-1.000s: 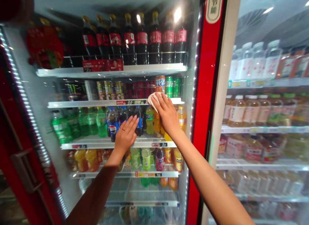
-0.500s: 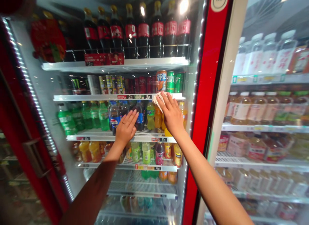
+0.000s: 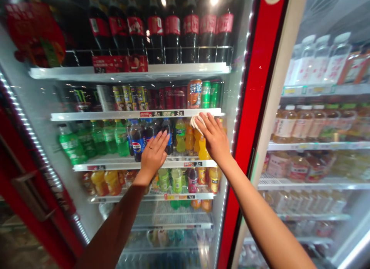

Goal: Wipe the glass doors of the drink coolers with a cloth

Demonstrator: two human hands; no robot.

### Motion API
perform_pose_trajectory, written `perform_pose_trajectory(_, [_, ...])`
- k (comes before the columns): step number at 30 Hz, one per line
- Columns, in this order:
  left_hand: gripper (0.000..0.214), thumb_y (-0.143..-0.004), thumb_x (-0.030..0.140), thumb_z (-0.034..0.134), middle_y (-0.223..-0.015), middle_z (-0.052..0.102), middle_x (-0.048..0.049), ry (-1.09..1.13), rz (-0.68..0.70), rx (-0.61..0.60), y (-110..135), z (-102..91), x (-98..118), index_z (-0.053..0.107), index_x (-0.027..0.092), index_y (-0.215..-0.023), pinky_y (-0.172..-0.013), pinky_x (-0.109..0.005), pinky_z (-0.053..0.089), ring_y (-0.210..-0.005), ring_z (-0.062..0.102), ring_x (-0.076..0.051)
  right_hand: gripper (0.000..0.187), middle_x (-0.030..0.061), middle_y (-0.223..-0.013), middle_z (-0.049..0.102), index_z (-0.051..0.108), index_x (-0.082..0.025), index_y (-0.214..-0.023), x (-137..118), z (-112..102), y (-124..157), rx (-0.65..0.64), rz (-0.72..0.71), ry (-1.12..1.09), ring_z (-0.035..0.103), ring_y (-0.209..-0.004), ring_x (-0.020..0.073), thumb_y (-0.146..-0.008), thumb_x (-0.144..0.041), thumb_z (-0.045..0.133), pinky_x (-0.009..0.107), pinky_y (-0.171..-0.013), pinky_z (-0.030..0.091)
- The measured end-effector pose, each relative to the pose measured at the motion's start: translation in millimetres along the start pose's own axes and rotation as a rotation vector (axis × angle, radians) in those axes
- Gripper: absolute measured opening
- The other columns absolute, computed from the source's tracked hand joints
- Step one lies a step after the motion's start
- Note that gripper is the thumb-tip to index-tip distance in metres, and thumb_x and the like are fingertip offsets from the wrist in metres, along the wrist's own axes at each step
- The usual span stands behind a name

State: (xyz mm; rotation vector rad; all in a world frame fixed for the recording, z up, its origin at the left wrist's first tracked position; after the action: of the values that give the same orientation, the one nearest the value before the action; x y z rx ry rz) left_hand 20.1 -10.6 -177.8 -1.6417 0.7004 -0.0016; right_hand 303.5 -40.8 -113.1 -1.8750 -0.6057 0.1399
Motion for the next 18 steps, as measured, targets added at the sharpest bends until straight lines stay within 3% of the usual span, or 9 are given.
perform_pose_trajectory(5, [0.090,-0.099,0.007,0.050,-0.171,0.045,-0.0059,0.024,0.007,0.005,0.8,1.3,-1.2,0.006,0.020,-0.176,-0.137,-0.040,0.030,-0.159,0.045,-0.022,0.102,-0.0054,-0.183,0.020,-0.002,-0.047,-0.173,-7.8,8.6,-20.5,0.018,0.056,-0.010,0.018,-0.170,0.0304,-0.096,0.006,0.039,0.066,-0.135,0.032])
perform_pose_trajectory(10, [0.090,-0.098,0.007,0.050,-0.171,0.045,-0.0071,0.052,0.025,0.027,-0.2,2.0,-2.9,0.008,0.021,-0.176,-0.136,-0.041,0.031,-0.158,0.048,-0.023,0.094,-0.0038,-0.181,0.028,0.002,-0.047,-0.173,-21.2,13.3,-15.4,-0.063,0.005,0.006,0.021,-0.170,0.0264,-0.101,0.001,0.039,0.064,-0.135,0.033])
perform_pose_trajectory(14, [0.090,-0.097,0.007,0.052,-0.170,0.047,-0.0075,0.044,0.042,0.048,-1.2,1.4,-5.0,0.010,0.021,-0.176,-0.135,-0.040,0.032,-0.157,0.049,-0.023,0.090,-0.0011,-0.179,0.034,0.011,-0.044,-0.174,-6.1,1.8,7.2,-0.091,-0.005,0.053,0.026,-0.168,0.0245,-0.101,0.001,0.039,0.062,-0.135,0.034])
perform_pose_trajectory(18, [0.089,-0.097,0.007,0.052,-0.169,0.047,-0.0079,0.042,0.049,0.043,-1.6,1.2,-5.9,0.011,0.021,-0.176,-0.135,-0.040,0.032,-0.157,0.048,-0.023,0.095,0.0014,-0.181,0.029,0.008,-0.041,-0.175,13.0,-5.0,0.2,0.014,0.087,0.065,0.021,-0.170,0.0284,-0.098,0.002,0.043,0.064,-0.134,0.033])
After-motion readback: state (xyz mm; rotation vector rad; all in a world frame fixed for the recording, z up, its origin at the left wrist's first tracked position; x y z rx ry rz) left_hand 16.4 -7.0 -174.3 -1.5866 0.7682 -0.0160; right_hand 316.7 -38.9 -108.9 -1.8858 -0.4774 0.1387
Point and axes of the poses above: each hand's wrist, its own y-axis away from the middle knuckle, its own z-axis out of the palm, x = y × z, the point moved 1 cm from there along -y, towards the middle knuckle
